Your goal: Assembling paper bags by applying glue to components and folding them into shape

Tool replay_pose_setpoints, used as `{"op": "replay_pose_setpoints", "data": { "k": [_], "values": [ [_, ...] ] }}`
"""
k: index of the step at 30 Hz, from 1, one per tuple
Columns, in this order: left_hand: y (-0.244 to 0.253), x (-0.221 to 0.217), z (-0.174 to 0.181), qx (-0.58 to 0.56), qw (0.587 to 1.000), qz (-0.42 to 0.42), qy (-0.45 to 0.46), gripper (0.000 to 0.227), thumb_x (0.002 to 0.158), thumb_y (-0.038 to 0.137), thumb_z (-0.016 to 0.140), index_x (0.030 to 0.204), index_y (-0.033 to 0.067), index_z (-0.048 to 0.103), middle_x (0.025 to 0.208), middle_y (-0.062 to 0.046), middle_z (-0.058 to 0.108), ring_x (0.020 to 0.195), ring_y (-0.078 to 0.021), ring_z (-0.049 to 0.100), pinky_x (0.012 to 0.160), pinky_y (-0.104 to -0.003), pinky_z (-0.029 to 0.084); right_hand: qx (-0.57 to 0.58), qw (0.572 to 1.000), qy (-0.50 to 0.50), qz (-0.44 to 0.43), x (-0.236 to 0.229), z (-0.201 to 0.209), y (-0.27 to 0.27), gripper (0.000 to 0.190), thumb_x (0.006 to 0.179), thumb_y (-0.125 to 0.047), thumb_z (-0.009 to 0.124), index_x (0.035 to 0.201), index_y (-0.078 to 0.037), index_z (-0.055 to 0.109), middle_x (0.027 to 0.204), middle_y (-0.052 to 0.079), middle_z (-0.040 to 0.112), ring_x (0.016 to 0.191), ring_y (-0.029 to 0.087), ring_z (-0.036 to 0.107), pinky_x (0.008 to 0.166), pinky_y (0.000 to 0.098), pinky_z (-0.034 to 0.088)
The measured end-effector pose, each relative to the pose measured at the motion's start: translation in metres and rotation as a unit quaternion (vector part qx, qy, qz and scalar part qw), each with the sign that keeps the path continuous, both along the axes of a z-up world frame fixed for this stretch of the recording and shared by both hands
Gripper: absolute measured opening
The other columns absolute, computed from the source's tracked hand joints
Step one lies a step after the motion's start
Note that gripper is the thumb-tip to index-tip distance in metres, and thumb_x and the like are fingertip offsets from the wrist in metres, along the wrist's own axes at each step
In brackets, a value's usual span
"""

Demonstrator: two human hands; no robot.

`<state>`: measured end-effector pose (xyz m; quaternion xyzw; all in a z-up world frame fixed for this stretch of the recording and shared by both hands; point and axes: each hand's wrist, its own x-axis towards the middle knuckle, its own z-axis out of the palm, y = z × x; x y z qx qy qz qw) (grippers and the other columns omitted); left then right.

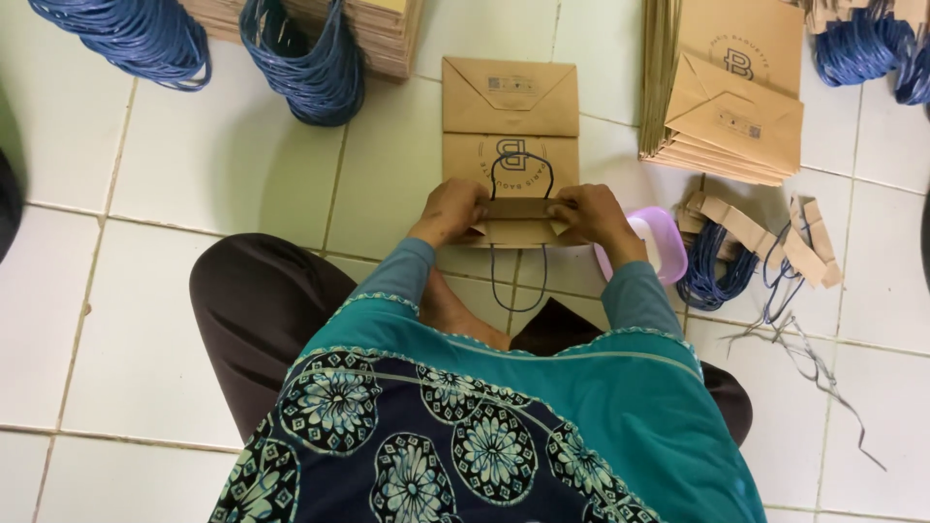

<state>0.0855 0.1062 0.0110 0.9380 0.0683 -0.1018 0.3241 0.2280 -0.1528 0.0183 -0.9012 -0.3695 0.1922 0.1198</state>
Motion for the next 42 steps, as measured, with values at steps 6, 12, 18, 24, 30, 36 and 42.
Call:
{"op": "replay_pose_setpoints", "data": {
  "k": [6, 12, 18, 24, 30, 36, 42],
  "values": [
    [0.005, 0.008, -0.007, -0.004, 1.0, 0.02, 0.015, 0.009, 0.082, 0.027, 0.077, 0.09, 0.0252, 0.081, 0.09, -0.005, 0.078, 0.098, -0.0335, 0.074, 0.085, -0.047, 0.06, 0.031, 0.998, 0.047, -0.008, -0.003, 0.01, 0.003, 0.009, 0.09, -0.018, 0.074, 0.098, -0.015, 0.078, 0.09, 0.015, 0.077, 0.092, 0.044, 0.072, 0.083, 0.0536, 0.056],
    [0.003, 0.006, 0.007, -0.029, 0.999, 0.028, 0.021, 0.008, 0.084, 0.022, 0.076, 0.089, 0.0227, 0.082, 0.092, -0.008, 0.079, 0.1, -0.0359, 0.073, 0.086, -0.048, 0.058, 0.048, 0.996, 0.075, -0.023, -0.002, 0.005, -0.002, 0.01, 0.089, -0.021, 0.076, 0.099, -0.017, 0.077, 0.087, 0.014, 0.076, 0.091, 0.042, 0.072, 0.081, 0.0508, 0.056],
    [0.004, 0.006, 0.0, -0.037, 0.999, 0.022, 0.01, 0.009, 0.083, 0.023, 0.079, 0.091, 0.0208, 0.082, 0.091, -0.008, 0.079, 0.099, -0.0358, 0.074, 0.084, -0.048, 0.059, 0.047, 0.997, 0.06, -0.011, 0.0, -0.001, -0.004, 0.011, 0.088, -0.023, 0.078, 0.098, -0.017, 0.077, 0.087, 0.016, 0.074, 0.091, 0.043, 0.071, 0.08, 0.0529, 0.056],
    [0.004, 0.007, -0.007, -0.037, 0.999, 0.019, 0.002, 0.006, 0.083, 0.021, 0.078, 0.087, 0.0235, 0.081, 0.088, -0.006, 0.078, 0.096, -0.0352, 0.074, 0.083, -0.047, 0.058, 0.067, 0.995, 0.071, -0.019, -0.008, 0.01, -0.002, 0.011, 0.087, -0.023, 0.078, 0.095, -0.016, 0.077, 0.083, 0.016, 0.074, 0.09, 0.043, 0.071, 0.079, 0.0514, 0.055],
    [0.003, 0.003, -0.002, -0.033, 0.999, 0.005, -0.013, 0.01, 0.084, 0.019, 0.075, 0.09, 0.0221, 0.082, 0.09, -0.009, 0.078, 0.097, -0.0364, 0.074, 0.084, -0.049, 0.059, 0.076, 0.995, 0.062, -0.015, -0.007, 0.004, -0.005, 0.009, 0.086, -0.024, 0.079, 0.091, -0.017, 0.077, 0.08, 0.013, 0.073, 0.088, 0.039, 0.072, 0.078, 0.0481, 0.055],
    [-0.006, -0.025, -0.007, 0.077, 0.978, -0.141, -0.13, 0.028, 0.076, 0.02, 0.083, 0.102, 0.0233, 0.072, 0.098, -0.005, 0.075, 0.101, -0.0335, 0.071, 0.081, -0.05, 0.06, 0.085, 0.988, -0.069, 0.108, -0.044, 0.028, -0.004, 0.009, 0.093, -0.008, 0.069, 0.096, -0.008, 0.077, 0.092, 0.013, 0.077, 0.093, 0.035, 0.072, 0.084, 0.0466, 0.058],
    [-0.013, -0.049, -0.049, 0.215, 0.919, -0.177, -0.279, 0.011, 0.096, 0.022, 0.061, 0.105, 0.0238, 0.067, 0.115, 0.001, 0.066, 0.118, -0.0245, 0.062, 0.082, -0.039, 0.055, 0.053, 0.876, -0.414, 0.241, -0.08, -0.042, -0.026, 0.031, 0.099, -0.012, 0.059, 0.129, -0.004, 0.066, 0.123, 0.02, 0.07, 0.117, 0.034, 0.066, 0.101, 0.0445, 0.053]
  ]
}}
